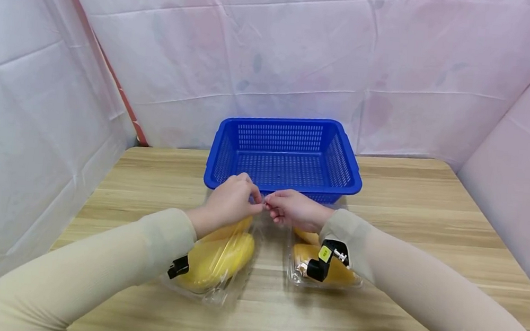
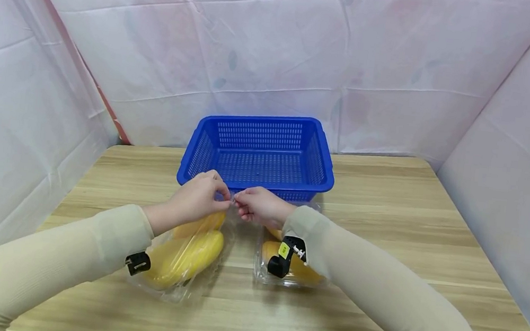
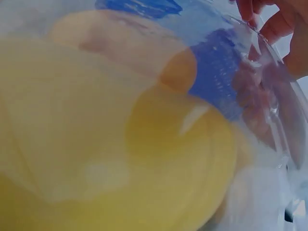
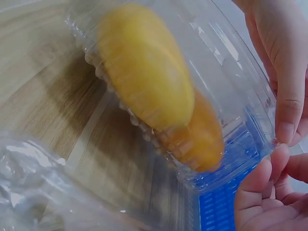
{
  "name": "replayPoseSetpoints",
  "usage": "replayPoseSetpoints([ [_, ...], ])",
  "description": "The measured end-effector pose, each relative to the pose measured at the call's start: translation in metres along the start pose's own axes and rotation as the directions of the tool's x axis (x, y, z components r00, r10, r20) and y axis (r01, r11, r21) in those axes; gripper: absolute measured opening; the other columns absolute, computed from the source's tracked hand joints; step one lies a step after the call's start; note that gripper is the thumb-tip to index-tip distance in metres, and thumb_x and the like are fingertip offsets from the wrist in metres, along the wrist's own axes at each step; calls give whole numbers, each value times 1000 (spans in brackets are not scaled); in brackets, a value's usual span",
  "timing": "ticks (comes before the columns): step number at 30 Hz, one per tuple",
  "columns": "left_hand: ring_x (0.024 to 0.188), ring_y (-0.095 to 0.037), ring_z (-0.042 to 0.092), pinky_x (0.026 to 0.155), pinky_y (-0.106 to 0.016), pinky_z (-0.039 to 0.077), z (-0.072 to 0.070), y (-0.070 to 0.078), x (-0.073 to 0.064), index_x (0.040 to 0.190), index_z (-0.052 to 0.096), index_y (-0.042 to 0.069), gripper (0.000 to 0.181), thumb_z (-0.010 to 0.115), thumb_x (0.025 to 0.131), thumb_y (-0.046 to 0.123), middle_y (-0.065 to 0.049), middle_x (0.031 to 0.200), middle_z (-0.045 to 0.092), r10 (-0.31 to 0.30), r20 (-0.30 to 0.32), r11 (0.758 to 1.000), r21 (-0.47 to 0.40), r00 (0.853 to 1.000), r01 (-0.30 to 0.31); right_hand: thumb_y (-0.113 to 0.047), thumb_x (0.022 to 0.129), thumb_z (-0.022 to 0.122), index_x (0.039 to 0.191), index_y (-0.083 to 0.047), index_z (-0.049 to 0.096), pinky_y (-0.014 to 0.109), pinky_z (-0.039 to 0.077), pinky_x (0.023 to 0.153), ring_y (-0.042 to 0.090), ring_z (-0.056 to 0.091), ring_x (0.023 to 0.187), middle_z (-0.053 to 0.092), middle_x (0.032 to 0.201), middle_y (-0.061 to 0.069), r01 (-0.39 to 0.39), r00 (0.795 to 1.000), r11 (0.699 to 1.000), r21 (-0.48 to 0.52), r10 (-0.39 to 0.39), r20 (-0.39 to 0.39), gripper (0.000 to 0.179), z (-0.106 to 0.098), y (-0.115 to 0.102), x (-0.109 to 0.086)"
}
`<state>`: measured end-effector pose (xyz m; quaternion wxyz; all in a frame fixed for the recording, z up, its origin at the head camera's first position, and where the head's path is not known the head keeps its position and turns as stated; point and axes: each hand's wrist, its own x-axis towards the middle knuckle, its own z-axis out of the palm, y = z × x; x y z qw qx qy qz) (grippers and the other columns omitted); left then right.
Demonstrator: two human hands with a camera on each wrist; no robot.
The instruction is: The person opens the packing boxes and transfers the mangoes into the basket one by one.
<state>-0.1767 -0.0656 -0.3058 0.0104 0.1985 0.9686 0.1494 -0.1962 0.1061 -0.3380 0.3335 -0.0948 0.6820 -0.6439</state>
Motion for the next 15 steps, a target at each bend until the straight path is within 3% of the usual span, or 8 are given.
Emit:
replayPoseSetpoints([
  [3, 93, -20, 48, 81, -33, 41, 0, 0, 0, 78, 70, 18, 13, 68, 84, 30, 0, 98, 53, -27, 35, 998, -56, 999, 29, -12, 101, 36, 97, 2, 50, 21, 40, 62, 10, 43, 68, 48, 80, 4, 16, 1000, 1000, -25, -16, 1, 21, 0, 1, 0],
  [7, 89, -18, 51, 77, -31, 44, 0, 2, 1, 78, 66, 16, 13, 67, 84, 27, -3, 100, 55, -40, 73, 994, -95, 996, 47, -13, 101, 37, 95, 1, 50, 22, 40, 62, 10, 43, 67, 46, 77, 3, 29, 1000, 999, -44, -30, -4, 20, -1, 4, 0],
  [11, 80, -14, 51, 67, -27, 45, 0, 4, 2, 78, 65, 15, 11, 65, 83, 25, -1, 94, 56, -32, 81, 996, -82, 996, 38, -12, 101, 37, 95, 1, 51, 23, 40, 63, 10, 42, 67, 45, 76, 4, 42, 999, 998, -41, -43, -21, 20, 0, 6, -1],
  [15, 74, -13, 51, 62, -26, 44, -1, 6, 1, 76, 63, 15, 10, 64, 81, 24, 2, 86, 53, -24, 49, 1000, -12, 999, 24, -12, 101, 38, 95, 2, 51, 24, 41, 64, 11, 43, 68, 46, 80, 6, 67, 997, 998, -15, -67, -38, 21, 3, 7, -1],
])
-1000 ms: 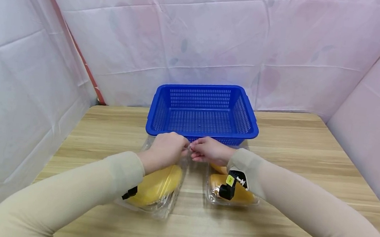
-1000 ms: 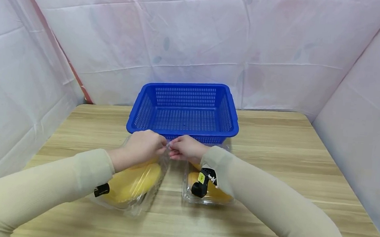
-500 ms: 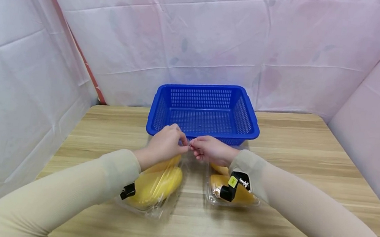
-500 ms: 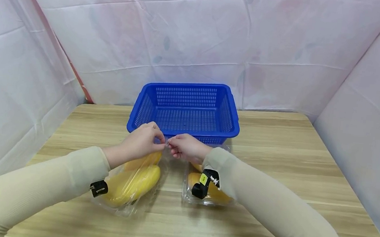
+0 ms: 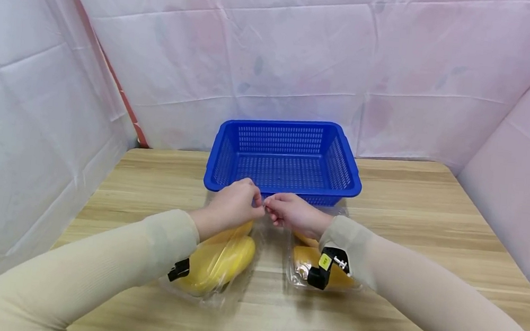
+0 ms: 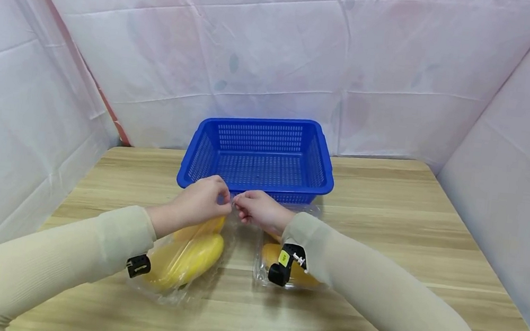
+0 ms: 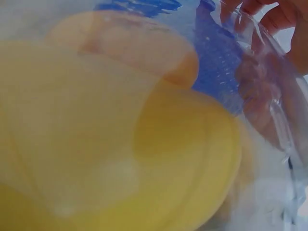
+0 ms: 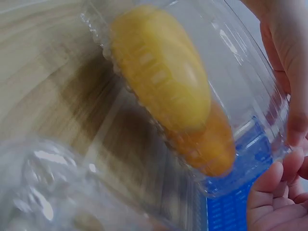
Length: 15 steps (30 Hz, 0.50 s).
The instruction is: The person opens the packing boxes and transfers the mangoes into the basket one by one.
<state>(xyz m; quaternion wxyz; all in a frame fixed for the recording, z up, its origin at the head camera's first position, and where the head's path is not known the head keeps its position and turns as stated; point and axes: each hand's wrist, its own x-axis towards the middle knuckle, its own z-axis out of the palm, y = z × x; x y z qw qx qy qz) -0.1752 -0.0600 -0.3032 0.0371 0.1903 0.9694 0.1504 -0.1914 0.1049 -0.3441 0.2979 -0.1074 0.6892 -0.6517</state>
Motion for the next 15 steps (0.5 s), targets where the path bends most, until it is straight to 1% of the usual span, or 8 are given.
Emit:
replayPoseSetpoints([
  [3, 73, -15, 51, 58, -27, 44, -1, 1, -2, 76, 64, 16, 11, 64, 80, 26, 3, 81, 51, 3, -36, 997, 79, 999, 0, -12, 101, 38, 96, 2, 52, 23, 42, 65, 11, 44, 69, 48, 83, 7, 8, 1000, 1000, 14, -7, -23, 21, 3, -1, -1],
  [6, 77, -17, 51, 57, -29, 44, -3, 3, -2, 78, 66, 18, 12, 64, 81, 30, 3, 82, 51, -6, -54, 992, 125, 999, 12, -12, 101, 38, 94, 2, 52, 23, 42, 64, 11, 44, 69, 48, 82, 7, 20, 999, 1000, 17, -19, -48, 21, 6, -2, -2],
  [11, 81, -17, 52, 58, -29, 45, -5, 5, -1, 78, 67, 18, 12, 64, 81, 29, 4, 84, 54, -37, -36, 992, 117, 999, 41, -11, 100, 38, 93, 1, 52, 22, 42, 63, 11, 45, 69, 47, 79, 7, 53, 997, 997, 47, -51, -51, 21, 9, 0, -2],
  [15, 79, -15, 53, 57, -28, 45, -5, 6, 0, 74, 66, 18, 11, 65, 80, 28, 3, 84, 55, -41, -40, 994, 104, 998, 45, -11, 100, 37, 91, 1, 51, 22, 43, 63, 10, 45, 69, 48, 79, 7, 59, 997, 997, 51, -56, -58, 21, 10, -1, -3],
])
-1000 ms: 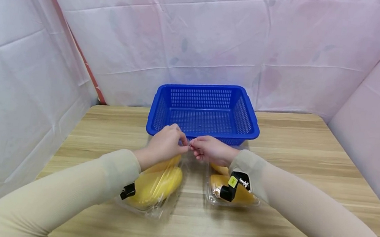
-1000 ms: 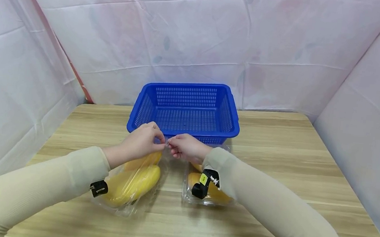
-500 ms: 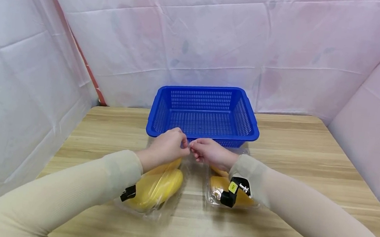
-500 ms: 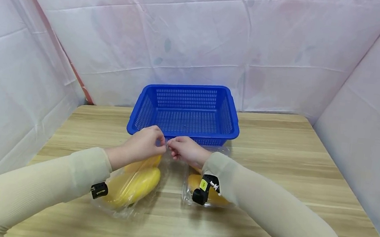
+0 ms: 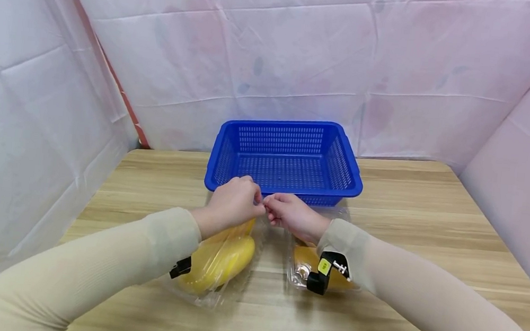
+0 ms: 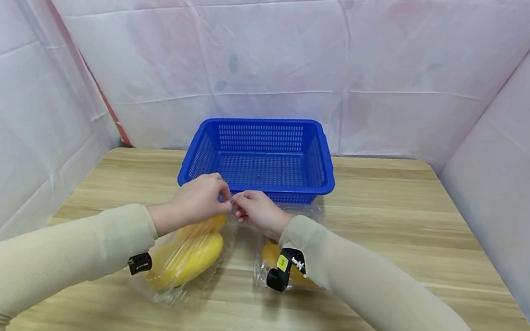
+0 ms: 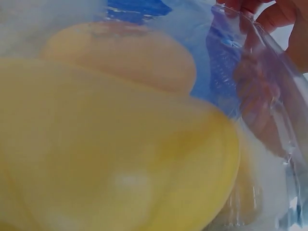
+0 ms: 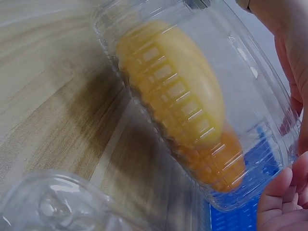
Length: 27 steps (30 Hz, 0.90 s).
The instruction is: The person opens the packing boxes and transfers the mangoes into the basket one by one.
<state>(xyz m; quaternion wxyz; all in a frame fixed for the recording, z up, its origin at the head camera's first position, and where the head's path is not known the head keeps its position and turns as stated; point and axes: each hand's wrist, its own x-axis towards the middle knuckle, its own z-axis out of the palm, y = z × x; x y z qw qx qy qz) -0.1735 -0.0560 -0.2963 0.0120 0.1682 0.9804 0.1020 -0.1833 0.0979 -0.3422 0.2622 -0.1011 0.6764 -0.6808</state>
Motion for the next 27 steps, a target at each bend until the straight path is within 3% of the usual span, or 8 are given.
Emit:
replayPoseSetpoints([
  [11, 69, -14, 51, 54, -26, 42, 0, 0, -3, 66, 58, 16, 14, 65, 77, 23, 1, 80, 53, -26, -44, 996, -87, 999, 22, -7, 99, 36, 96, 2, 51, 22, 44, 66, 11, 47, 72, 48, 80, 4, 31, 999, 999, 39, -31, 14, 17, 1, -2, -3],
  [20, 67, -17, 48, 58, -27, 39, 1, -3, -4, 65, 56, 11, 15, 64, 77, 16, -2, 76, 52, -37, -54, 967, -255, 998, 22, -6, 100, 34, 98, 4, 50, 23, 44, 69, 12, 48, 74, 49, 84, 4, 57, 998, 997, 48, -58, 29, 18, 3, -3, -3],
  [27, 58, -15, 45, 53, -24, 35, 2, -4, -3, 59, 52, 10, 20, 64, 75, 11, 0, 61, 50, -12, -74, 951, -309, 997, -12, -9, 101, 34, 96, 1, 49, 22, 42, 66, 13, 45, 73, 47, 82, 6, 54, 998, 998, 15, -54, 30, 19, 3, -1, -3],
])
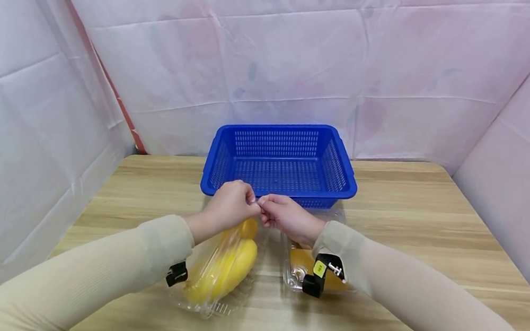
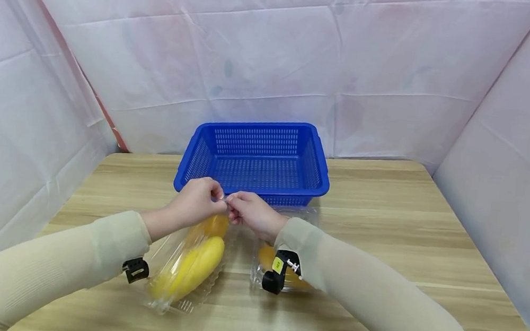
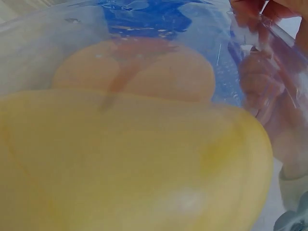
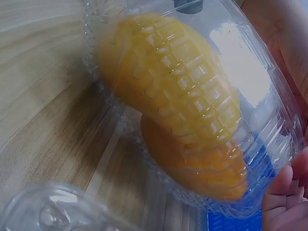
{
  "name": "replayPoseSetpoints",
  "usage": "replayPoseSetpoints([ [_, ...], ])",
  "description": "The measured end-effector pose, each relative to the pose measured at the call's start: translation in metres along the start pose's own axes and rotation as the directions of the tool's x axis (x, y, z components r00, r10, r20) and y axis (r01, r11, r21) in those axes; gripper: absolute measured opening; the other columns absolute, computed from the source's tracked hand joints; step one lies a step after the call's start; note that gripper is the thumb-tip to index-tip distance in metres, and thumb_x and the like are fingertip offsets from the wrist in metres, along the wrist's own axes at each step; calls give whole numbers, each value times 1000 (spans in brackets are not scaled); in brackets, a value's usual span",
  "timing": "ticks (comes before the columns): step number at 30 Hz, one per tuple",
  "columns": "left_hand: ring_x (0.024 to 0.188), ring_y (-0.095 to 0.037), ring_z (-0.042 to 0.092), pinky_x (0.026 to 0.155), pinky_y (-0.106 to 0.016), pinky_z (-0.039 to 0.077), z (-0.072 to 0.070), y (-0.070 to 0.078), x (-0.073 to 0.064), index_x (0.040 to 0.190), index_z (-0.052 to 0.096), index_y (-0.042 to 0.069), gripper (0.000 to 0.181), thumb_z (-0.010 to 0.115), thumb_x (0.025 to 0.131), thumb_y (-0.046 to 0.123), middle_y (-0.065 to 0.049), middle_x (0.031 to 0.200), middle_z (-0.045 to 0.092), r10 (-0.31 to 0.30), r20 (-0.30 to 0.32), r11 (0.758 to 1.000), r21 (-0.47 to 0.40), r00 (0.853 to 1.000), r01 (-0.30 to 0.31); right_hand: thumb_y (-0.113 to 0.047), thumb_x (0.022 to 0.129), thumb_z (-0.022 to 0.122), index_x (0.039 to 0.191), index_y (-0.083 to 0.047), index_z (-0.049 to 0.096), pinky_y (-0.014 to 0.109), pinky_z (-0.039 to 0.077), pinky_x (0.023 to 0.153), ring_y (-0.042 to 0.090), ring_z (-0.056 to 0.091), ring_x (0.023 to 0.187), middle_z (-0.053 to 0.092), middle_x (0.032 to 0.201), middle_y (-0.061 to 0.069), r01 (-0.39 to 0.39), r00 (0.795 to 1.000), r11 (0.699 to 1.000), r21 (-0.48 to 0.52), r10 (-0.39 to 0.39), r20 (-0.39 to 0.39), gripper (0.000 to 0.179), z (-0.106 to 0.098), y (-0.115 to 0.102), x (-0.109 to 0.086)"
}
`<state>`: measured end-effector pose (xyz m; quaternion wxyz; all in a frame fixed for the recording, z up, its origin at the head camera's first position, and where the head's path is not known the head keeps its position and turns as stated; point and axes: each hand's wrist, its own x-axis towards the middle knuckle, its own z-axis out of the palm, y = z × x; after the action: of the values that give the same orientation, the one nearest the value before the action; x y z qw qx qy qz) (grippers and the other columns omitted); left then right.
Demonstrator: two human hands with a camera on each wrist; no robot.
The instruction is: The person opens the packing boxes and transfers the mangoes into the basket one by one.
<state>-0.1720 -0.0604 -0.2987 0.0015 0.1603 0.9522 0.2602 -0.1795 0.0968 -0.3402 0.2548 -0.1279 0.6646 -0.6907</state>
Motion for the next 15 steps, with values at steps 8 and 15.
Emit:
replayPoseSetpoints([
  [8, 55, -13, 41, 52, -23, 33, -1, -3, 0, 56, 48, 11, 23, 63, 74, 9, 3, 55, 44, 18, -19, 1000, -21, 1000, -18, -12, 101, 36, 92, -1, 50, 24, 41, 65, 13, 44, 71, 46, 79, 7, 3, 1000, 999, -39, -3, 0, 20, 3, -4, -1],
  [15, 55, -13, 43, 52, -24, 35, -3, -6, -1, 59, 51, 10, 21, 64, 75, 10, 2, 57, 46, 1, -3, 997, -74, 1000, -1, -11, 101, 36, 91, -1, 50, 22, 39, 63, 13, 43, 70, 46, 77, 5, 11, 1000, 999, -52, -11, 0, 20, 5, -6, -2],
])
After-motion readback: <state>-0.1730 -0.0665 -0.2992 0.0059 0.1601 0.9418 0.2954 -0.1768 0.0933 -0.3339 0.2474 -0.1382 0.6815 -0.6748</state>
